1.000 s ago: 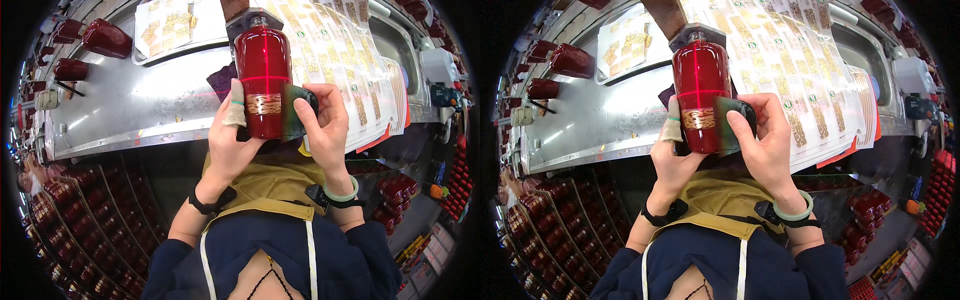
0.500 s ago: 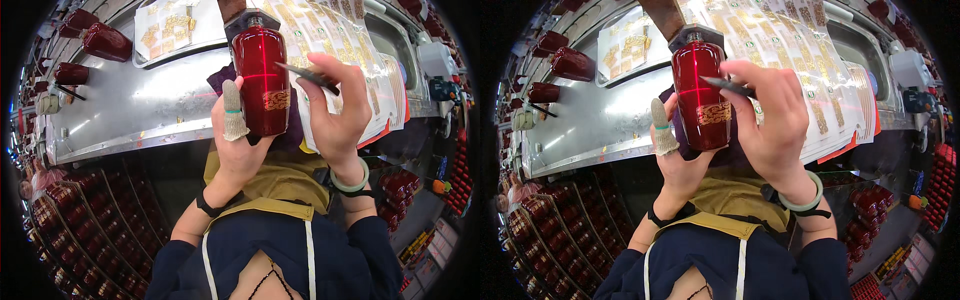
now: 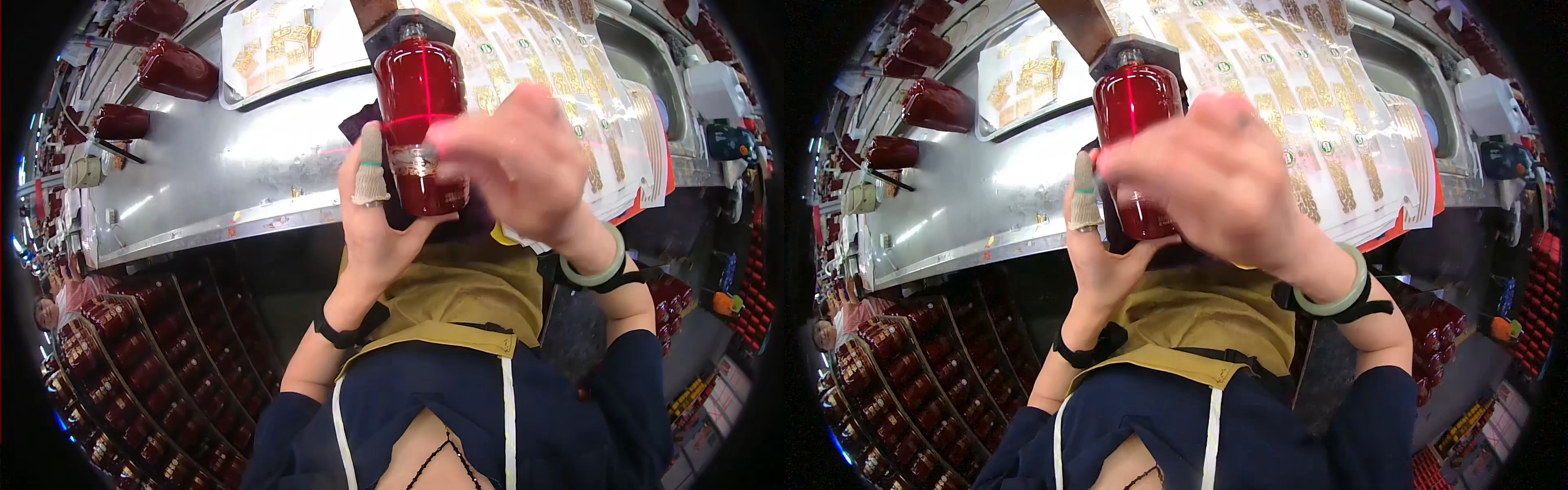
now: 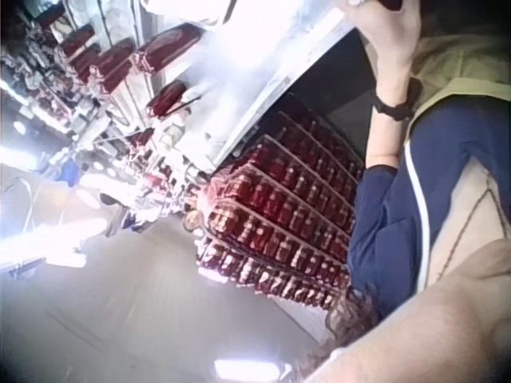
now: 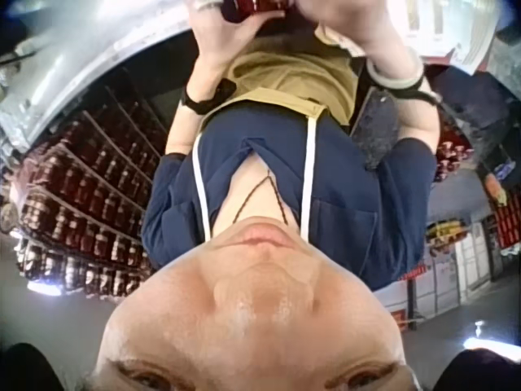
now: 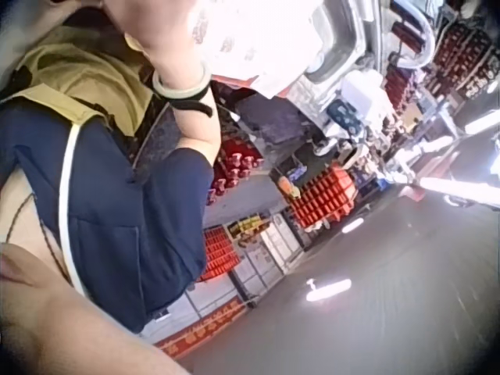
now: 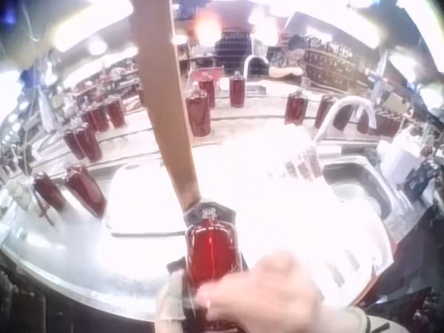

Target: Manually applying labels and decorative adhesive bands to red liquor bottles.

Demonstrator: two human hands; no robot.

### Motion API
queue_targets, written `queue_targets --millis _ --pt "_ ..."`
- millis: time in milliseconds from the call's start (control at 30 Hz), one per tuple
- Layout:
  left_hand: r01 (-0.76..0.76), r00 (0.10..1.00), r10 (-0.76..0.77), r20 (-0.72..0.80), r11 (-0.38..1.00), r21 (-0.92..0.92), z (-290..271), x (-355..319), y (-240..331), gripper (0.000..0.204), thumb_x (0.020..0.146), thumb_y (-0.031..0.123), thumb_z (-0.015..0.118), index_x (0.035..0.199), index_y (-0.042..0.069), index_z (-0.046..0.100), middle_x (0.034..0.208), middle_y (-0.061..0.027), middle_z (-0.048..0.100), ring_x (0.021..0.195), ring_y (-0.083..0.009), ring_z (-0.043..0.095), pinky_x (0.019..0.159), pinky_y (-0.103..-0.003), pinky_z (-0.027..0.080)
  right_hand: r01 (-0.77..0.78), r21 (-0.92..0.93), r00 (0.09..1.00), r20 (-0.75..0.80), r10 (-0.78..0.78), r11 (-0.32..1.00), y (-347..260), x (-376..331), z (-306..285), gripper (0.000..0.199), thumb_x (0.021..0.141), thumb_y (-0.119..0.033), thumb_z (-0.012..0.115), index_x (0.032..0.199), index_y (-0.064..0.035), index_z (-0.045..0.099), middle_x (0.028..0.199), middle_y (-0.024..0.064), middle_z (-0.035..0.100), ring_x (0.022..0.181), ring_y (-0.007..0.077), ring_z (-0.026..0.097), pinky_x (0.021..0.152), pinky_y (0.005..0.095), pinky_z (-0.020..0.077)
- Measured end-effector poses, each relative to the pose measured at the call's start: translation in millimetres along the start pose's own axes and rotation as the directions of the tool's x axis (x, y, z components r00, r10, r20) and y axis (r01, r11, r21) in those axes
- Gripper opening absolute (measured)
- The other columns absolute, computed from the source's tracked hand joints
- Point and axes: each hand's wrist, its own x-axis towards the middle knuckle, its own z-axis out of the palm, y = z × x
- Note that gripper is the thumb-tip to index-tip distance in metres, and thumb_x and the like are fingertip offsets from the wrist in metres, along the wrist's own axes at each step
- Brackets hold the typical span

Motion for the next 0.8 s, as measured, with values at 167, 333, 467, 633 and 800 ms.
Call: queue_targets --millis 167,333,467,633,800 --pt "0.057 0.988 -0.035 0.151 0.988 -0.141 -1.8 1.7 -12.1 0.100 0.072 0.008 0.090 0.155 -0.007 0.037 0.149 -0.0273 0.051 0.139 -0.0396 0.051 0.114 -0.043 0.042 0.026 -0.210 0.997 -0.062 -0.040 0.977 7.1 5.1 -1.7 0.021 0.077 -0.007 0.077 0.096 -0.0157 0.077 0.093 -0.0031 0.074 0.082 0.0173 0.063 0.074 0.0322 0.0473" --pt "0.179 0.955 -0.115 0.273 0.958 -0.223 -6.1 0.9 -19.0 0.098 0.076 0.002 0.081 0.159 -0.006 0.031 0.152 -0.0271 0.049 0.135 -0.0399 0.053 0.113 -0.043 0.042 0.288 0.148 0.924 0.218 -0.315 0.946 -25.7 -10.5 -0.5 0.026 0.076 -0.010 0.080 0.102 -0.0130 0.078 0.096 -0.0014 0.075 0.079 0.0151 0.067 0.072 0.0313 0.0451" --pt "0.179 0.953 -0.131 0.272 0.971 -0.161 -5.2 2.6 -16.9 0.109 0.071 0.010 0.091 0.159 -0.004 0.030 0.155 -0.0253 0.047 0.141 -0.0402 0.047 0.115 -0.044 0.041 -0.183 -0.120 0.983 -0.008 0.183 0.976 6.7 -28.0 -0.6 0.025 0.075 -0.002 0.084 0.098 -0.0071 0.077 0.097 0.0037 0.077 0.079 0.0204 0.066 0.073 0.0337 0.0461" --pt "-0.194 0.980 0.195 0.031 0.981 -0.017 -2.3 -2.7 -10.5 0.091 0.067 0.004 0.092 0.149 0.001 0.053 0.151 -0.0252 0.051 0.133 -0.0420 0.056 0.109 -0.045 0.048 -0.064 -0.149 0.996 0.059 0.073 0.987 15.2 -40.0 -7.0 0.024 0.081 -0.005 0.081 0.104 -0.0127 0.077 0.093 0.0012 0.075 0.082 0.0176 0.065 0.078 0.0307 0.0445" --pt "-0.308 0.947 0.315 -0.059 0.946 0.104 2.1 -11.7 -13.3 0.069 0.067 -0.003 0.089 0.133 0.001 0.068 0.144 -0.0257 0.059 0.125 -0.0406 0.064 0.104 -0.046 0.053 -0.429 -0.027 0.862 -0.310 0.400 0.903 21.1 -31.9 -19.6 0.023 0.093 -0.008 0.078 0.113 -0.0009 0.072 0.094 0.0049 0.073 0.083 0.0114 0.065 0.076 0.0249 0.0509"
